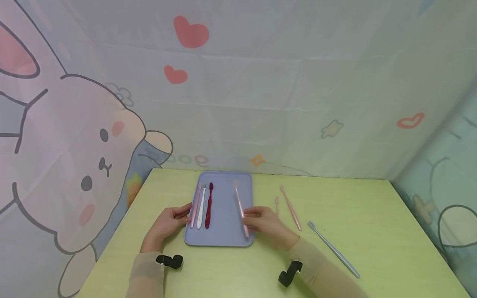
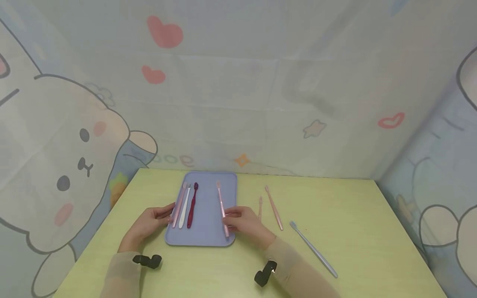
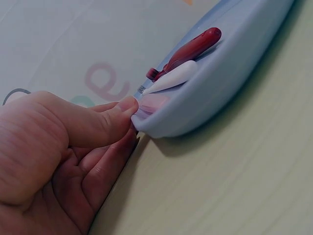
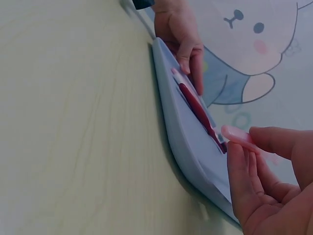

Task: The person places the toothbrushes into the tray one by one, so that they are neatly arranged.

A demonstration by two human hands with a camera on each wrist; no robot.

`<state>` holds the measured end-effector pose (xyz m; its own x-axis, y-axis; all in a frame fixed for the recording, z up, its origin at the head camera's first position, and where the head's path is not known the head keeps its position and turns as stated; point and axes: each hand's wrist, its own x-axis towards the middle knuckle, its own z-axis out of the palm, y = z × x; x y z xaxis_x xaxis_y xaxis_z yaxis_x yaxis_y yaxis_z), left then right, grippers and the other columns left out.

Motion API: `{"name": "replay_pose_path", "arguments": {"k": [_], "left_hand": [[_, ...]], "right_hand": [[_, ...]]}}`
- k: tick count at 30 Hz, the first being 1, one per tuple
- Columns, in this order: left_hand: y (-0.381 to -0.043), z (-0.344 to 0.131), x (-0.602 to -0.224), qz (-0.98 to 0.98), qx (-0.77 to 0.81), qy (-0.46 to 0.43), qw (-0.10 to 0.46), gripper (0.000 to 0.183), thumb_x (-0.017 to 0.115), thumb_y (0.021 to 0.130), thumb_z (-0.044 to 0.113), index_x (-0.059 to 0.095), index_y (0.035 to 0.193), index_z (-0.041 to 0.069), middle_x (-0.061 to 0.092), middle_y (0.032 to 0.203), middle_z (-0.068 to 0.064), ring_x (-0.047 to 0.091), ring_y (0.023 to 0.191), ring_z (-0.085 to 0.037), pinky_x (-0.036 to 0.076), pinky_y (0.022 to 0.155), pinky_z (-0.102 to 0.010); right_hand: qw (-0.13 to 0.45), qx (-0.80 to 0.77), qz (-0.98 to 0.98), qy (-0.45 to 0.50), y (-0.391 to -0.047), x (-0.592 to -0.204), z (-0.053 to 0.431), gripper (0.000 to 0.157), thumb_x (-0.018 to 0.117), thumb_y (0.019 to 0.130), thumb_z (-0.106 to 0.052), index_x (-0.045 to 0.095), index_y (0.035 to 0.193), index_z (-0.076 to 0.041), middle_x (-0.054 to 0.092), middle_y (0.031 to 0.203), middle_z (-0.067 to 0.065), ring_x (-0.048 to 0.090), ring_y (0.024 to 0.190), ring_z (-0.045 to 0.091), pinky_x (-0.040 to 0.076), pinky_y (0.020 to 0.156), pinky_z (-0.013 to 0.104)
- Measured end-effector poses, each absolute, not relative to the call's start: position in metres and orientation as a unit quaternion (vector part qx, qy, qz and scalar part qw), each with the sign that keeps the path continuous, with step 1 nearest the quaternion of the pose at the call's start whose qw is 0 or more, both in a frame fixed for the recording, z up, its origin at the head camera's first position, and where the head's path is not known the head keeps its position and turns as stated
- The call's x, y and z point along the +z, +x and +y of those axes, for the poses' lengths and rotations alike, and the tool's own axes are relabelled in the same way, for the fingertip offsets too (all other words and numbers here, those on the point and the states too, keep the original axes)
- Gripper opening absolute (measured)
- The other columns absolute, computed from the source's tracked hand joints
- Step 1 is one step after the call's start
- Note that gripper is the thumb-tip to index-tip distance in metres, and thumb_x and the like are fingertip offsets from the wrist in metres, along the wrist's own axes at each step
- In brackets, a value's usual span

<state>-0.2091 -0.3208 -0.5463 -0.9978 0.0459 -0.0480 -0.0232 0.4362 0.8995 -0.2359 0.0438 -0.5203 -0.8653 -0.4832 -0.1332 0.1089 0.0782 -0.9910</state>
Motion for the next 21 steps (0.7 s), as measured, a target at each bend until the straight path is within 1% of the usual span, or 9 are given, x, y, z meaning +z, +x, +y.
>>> {"name": "replay_pose_path", "arguments": {"k": [4,10,15,21], "left_hand": [[-0.21,-0.321,-0.548,0.847,0.53,0.006,0.031,0.052,0.071,0.1,-0.001,0.058,0.15,-0.003,0.06,0.148,-0.021,0.06,0.137,-0.035,0.043,0.116,-0.047],[-0.208,-0.32,-0.546,0.845,0.533,-0.001,0.033,0.052,0.071,0.1,-0.001,0.058,0.15,-0.001,0.06,0.148,-0.021,0.06,0.136,-0.035,0.044,0.116,-0.048],[-0.206,-0.319,-0.545,0.843,0.536,-0.006,0.033,0.052,0.071,0.1,-0.001,0.058,0.15,-0.001,0.06,0.148,-0.021,0.061,0.136,-0.034,0.044,0.115,-0.048],[-0.207,-0.318,-0.546,0.848,0.528,-0.009,0.034,0.052,0.073,0.1,0.003,0.06,0.15,0.001,0.062,0.148,-0.019,0.061,0.136,-0.032,0.043,0.117,-0.049]], "right_hand": [[0.216,-0.676,0.694,-0.125,-0.239,-0.526,0.028,0.046,0.074,0.098,-0.006,0.06,0.135,0.017,0.076,0.116,0.018,0.074,0.095,0.019,0.064,0.088,0.036],[0.21,-0.682,0.692,-0.105,-0.244,-0.531,0.004,0.043,0.075,0.097,-0.003,0.062,0.134,0.016,0.077,0.109,0.015,0.073,0.086,0.015,0.065,0.081,0.034],[0.2,-0.681,0.699,-0.089,-0.243,-0.53,-0.014,0.042,0.076,0.097,-0.003,0.063,0.133,0.015,0.077,0.108,0.014,0.073,0.083,0.015,0.065,0.079,0.033],[0.202,-0.68,0.7,-0.076,-0.241,-0.528,-0.025,0.045,0.077,0.097,-0.004,0.063,0.135,0.013,0.077,0.111,0.015,0.073,0.084,0.014,0.064,0.079,0.031]]}}
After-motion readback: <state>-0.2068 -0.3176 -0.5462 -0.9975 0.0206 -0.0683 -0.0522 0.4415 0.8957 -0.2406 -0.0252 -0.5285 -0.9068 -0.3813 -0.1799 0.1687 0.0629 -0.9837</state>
